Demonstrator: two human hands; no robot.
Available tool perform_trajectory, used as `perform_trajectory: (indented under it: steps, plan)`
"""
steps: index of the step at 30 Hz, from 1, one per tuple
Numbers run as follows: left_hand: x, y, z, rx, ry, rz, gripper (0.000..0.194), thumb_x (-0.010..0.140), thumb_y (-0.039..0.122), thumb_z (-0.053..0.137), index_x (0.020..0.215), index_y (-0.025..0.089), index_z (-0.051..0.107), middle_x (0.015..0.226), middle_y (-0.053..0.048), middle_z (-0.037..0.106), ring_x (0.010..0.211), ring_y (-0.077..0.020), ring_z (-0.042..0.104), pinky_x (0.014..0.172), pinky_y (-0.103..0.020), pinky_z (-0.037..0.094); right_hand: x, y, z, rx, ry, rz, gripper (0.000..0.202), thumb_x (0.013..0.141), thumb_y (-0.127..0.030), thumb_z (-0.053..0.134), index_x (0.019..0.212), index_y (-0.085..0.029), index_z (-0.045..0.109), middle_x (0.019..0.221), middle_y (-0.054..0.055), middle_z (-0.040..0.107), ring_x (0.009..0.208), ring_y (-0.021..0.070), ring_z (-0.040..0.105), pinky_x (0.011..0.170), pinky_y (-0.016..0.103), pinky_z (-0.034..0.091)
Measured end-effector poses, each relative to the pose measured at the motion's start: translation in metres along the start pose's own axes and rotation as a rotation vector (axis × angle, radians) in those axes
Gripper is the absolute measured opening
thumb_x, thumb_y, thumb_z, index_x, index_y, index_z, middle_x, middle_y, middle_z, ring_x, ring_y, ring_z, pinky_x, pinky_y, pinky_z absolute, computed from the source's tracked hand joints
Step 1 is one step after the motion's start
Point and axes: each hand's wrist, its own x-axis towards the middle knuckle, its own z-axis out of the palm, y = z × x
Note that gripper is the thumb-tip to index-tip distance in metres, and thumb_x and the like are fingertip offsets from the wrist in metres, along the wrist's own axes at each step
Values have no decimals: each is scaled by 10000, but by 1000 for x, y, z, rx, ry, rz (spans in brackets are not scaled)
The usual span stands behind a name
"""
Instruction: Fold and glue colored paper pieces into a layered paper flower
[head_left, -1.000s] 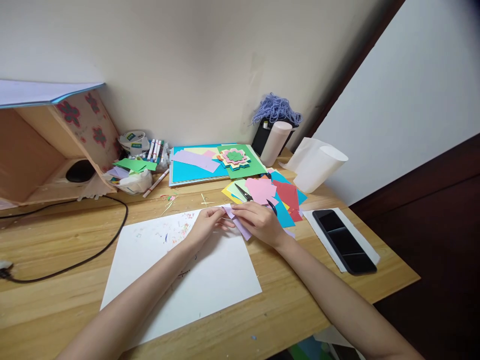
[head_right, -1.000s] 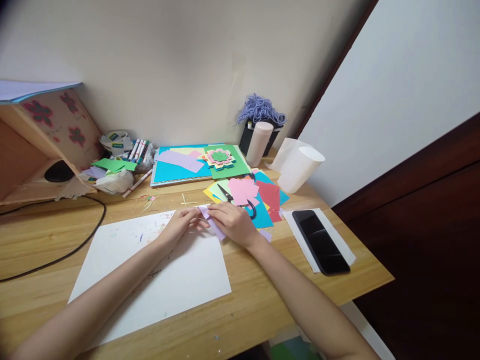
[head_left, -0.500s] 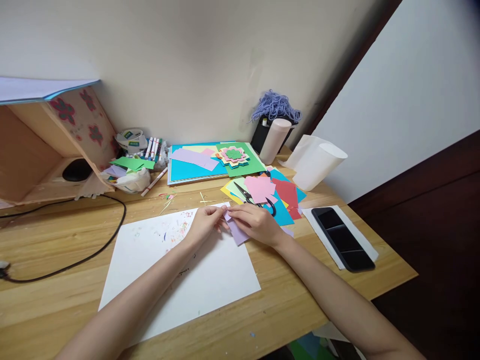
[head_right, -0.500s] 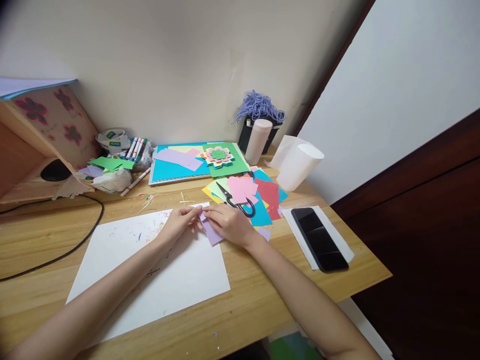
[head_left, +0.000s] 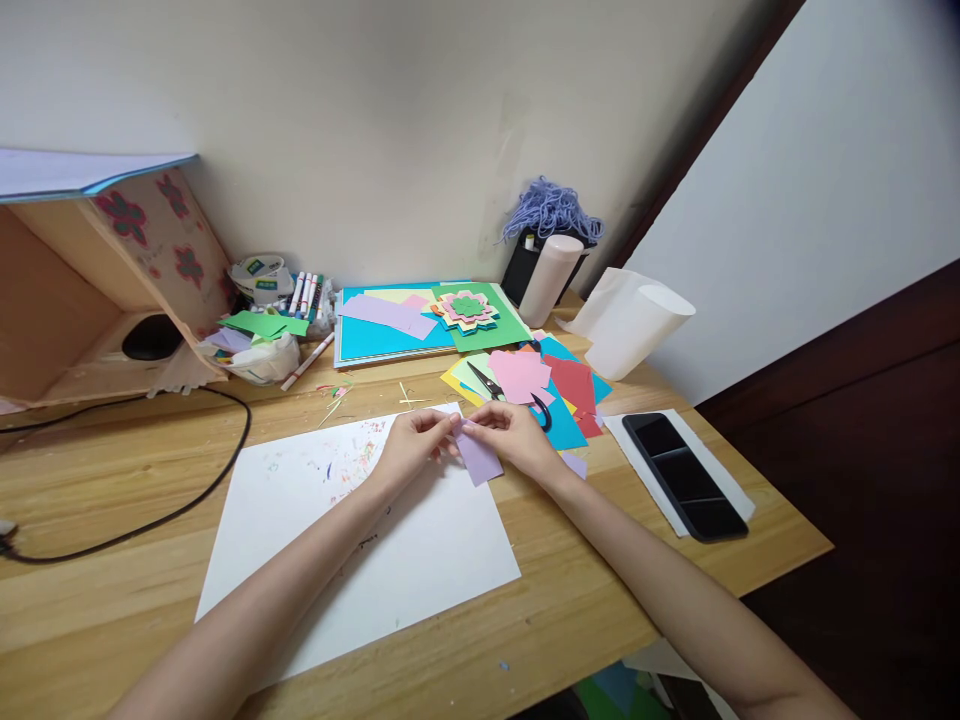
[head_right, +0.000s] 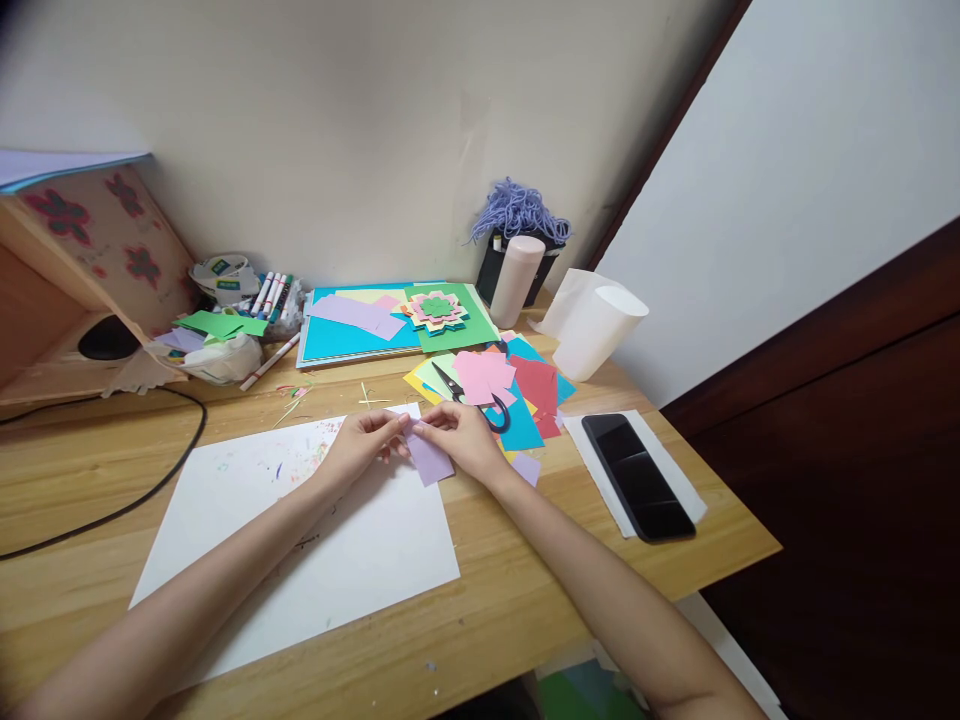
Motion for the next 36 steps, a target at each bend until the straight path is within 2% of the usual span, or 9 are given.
perform_trajectory:
  steps: [6, 10, 19, 30, 36]
  plan:
    - [1, -3, -1, 58, 89, 85, 313, 651, 428, 668, 808, 157, 682, 732, -39, 670, 519, -96, 541, 477, -208, 387, -1, -6, -6, 49, -40, 50, 297, 661, -419, 672, 745, -137, 628, 729, 38, 642, 640, 131, 565, 562, 238, 428]
    - [1, -5, -1, 45, 85, 86, 291, 678, 419, 648, 775, 146, 679, 649, -26, 634, 501, -92, 515, 471, -206, 376, -2, -9, -6, 58, -58, 74, 289, 645, -408, 683, 717, -135, 623, 689, 22, 629, 609, 121, 550, 545, 234, 406]
    - [-1, -4, 0, 75, 98, 82, 247, 694, 402, 634, 699, 156, 660, 546, -3, 598, 478, -94, 504, 479, -208, 383, -4, -10, -4, 83, -140, 102, 263, 631, -386, 697, 695, -143, 620, 713, 22, 640, 669, 133, 588, 612, 248, 438]
    - [-3, 2, 3, 69, 127, 71, 245, 659, 397, 657, 631, 154, 648, 518, -3, 590, 498, -115, 527, 515, -228, 399, -5, -9, -3, 25, -140, 105, 274, 650, -415, 676, 688, -147, 633, 714, 44, 663, 680, 165, 610, 600, 266, 454]
    - [-4, 2, 3, 69, 95, 105, 266, 694, 404, 627, 592, 157, 619, 536, -13, 596, 512, -122, 534, 528, -231, 404, -5, -6, -2, -2, -135, 93, 252, 665, -400, 667, 667, -153, 618, 693, 33, 657, 657, 155, 604, 589, 256, 440]
